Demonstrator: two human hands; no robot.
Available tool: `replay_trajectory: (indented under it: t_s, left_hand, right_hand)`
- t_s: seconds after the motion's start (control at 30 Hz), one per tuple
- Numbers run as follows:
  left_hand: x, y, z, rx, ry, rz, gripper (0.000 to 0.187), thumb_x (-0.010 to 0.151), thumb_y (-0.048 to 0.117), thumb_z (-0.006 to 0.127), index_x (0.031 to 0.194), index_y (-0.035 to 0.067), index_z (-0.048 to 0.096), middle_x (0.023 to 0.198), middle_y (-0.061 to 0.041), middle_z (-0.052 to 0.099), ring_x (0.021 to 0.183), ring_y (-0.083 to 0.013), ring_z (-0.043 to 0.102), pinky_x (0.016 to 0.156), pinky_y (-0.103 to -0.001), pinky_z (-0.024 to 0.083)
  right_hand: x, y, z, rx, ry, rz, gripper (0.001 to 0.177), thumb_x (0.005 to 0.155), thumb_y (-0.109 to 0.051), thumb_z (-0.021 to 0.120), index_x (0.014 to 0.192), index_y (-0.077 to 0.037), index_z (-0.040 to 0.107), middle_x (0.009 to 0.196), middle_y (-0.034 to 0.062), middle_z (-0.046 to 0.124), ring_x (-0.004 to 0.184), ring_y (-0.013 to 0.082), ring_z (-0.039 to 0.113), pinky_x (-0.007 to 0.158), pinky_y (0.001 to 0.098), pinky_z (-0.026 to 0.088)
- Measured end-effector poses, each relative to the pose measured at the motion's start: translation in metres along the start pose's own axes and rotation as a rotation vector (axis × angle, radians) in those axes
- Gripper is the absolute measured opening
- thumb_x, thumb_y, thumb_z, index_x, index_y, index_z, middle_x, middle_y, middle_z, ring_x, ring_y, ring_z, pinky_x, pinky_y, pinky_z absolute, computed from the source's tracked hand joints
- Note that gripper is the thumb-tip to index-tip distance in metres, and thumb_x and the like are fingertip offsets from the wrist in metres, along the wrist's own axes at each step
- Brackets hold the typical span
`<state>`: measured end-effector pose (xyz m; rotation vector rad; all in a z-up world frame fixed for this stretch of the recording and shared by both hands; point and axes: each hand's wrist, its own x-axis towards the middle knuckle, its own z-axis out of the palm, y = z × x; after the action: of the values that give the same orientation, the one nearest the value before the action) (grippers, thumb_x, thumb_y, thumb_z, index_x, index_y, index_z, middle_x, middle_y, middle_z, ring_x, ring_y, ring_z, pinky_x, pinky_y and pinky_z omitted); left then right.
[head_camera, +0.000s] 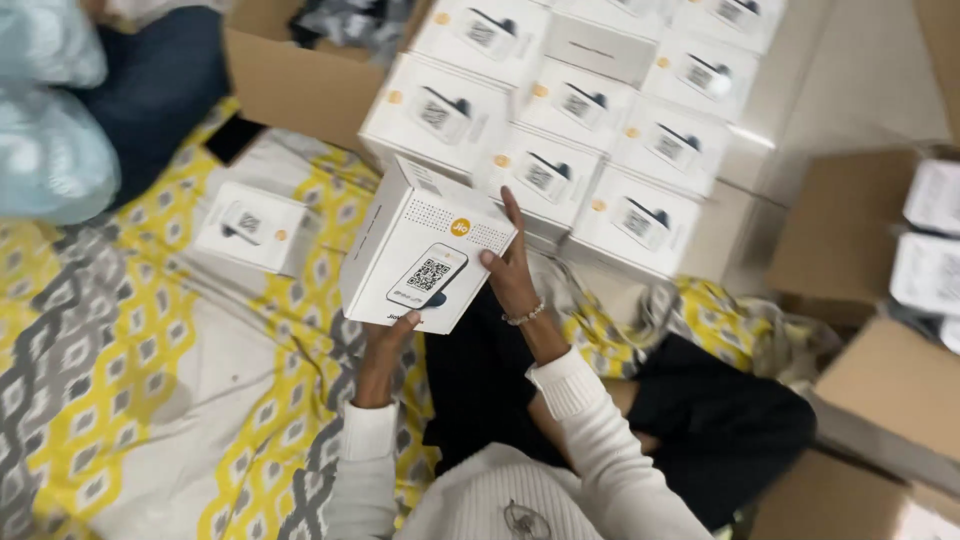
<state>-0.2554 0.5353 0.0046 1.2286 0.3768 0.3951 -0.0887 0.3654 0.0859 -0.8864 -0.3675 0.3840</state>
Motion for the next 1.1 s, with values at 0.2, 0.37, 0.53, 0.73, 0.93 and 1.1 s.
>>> replay_trajectory:
  t_s: [0.2, 0.37, 0.53, 0.73, 0.93, 1.1]
  left_hand:
    - [-0.046, -0.043, 0.174, -0.092, -0.269, -0.083, 0.068, 0.085, 0.020, 0.079, 0.142, -0.005, 0.052, 0.134, -0.013, 0.066, 0.122, -0.0235, 0.063, 0.107, -0.036, 0.049]
    - [-0.092, -0.059, 0.318, -0.151, -0.420, -0.292, 0.085, 0.081, 0.020, 0.084, 0.149, 0.000, 0.037, 0.131, -0.012, 0.061, 0.118, -0.0207, 0.060, 0.101, -0.035, 0.050]
    - [-0.091, -0.185, 0.374, -0.285, -0.364, -0.644, 0.066, 0.083, 0.021, 0.085, 0.134, 0.001, 0.047, 0.118, -0.011, 0.065, 0.105, -0.0217, 0.064, 0.089, -0.036, 0.056]
    - [-0.084, -0.269, 0.386, -0.175, -0.062, -0.921, 0.052, 0.073, 0.025, 0.091, 0.113, 0.006, 0.065, 0.102, -0.007, 0.068, 0.080, -0.0185, 0.064, 0.069, -0.032, 0.054]
    - [-0.099, -0.252, 0.381, 0.035, -0.035, -0.968, 0.057, 0.079, 0.044, 0.090, 0.116, 0.005, 0.069, 0.098, -0.008, 0.063, 0.069, -0.0174, 0.054, 0.061, -0.032, 0.042]
    - [-0.117, -0.221, 0.365, 0.049, -0.124, -0.645, 0.074, 0.081, 0.046, 0.086, 0.129, -0.002, 0.059, 0.115, -0.007, 0.071, 0.096, -0.0147, 0.069, 0.080, -0.029, 0.056]
  right_hand:
    - [-0.126, -0.119, -0.114, -0.109, 0.466, -0.286, 0.091, 0.090, -0.037, 0.075, 0.161, -0.002, 0.031, 0.152, 0.0198, 0.048, 0.139, 0.0291, 0.051, 0.117, 0.0412, 0.044]
    - [-0.204, -0.166, -0.256, -0.189, 0.702, -0.425, 0.065, 0.102, -0.027, 0.067, 0.151, 0.004, 0.038, 0.142, 0.0200, 0.053, 0.129, 0.0268, 0.054, 0.112, 0.0385, 0.046]
    - [-0.230, -0.176, -0.335, -0.349, 0.820, -0.257, 0.056, 0.108, -0.031, 0.063, 0.147, 0.005, 0.044, 0.139, 0.0194, 0.056, 0.125, 0.0224, 0.056, 0.108, 0.0342, 0.049]
    - [-0.257, -0.129, -0.342, -1.139, 0.570, 0.127, 0.078, 0.094, -0.032, 0.074, 0.156, -0.009, 0.034, 0.158, 0.0228, 0.044, 0.147, 0.0363, 0.043, 0.116, 0.0412, 0.037]
    - [-0.259, -0.128, -0.266, -1.912, 0.230, 0.498, 0.116, 0.062, -0.033, 0.090, 0.160, -0.020, 0.031, 0.163, 0.0202, 0.020, 0.151, 0.0445, 0.018, 0.116, 0.0605, 0.021]
    - [-0.266, -0.100, -0.295, -2.291, 0.439, 0.047, 0.089, 0.089, -0.017, 0.081, 0.166, -0.022, 0.035, 0.171, 0.0138, 0.028, 0.157, 0.0347, 0.029, 0.127, 0.0540, 0.025]
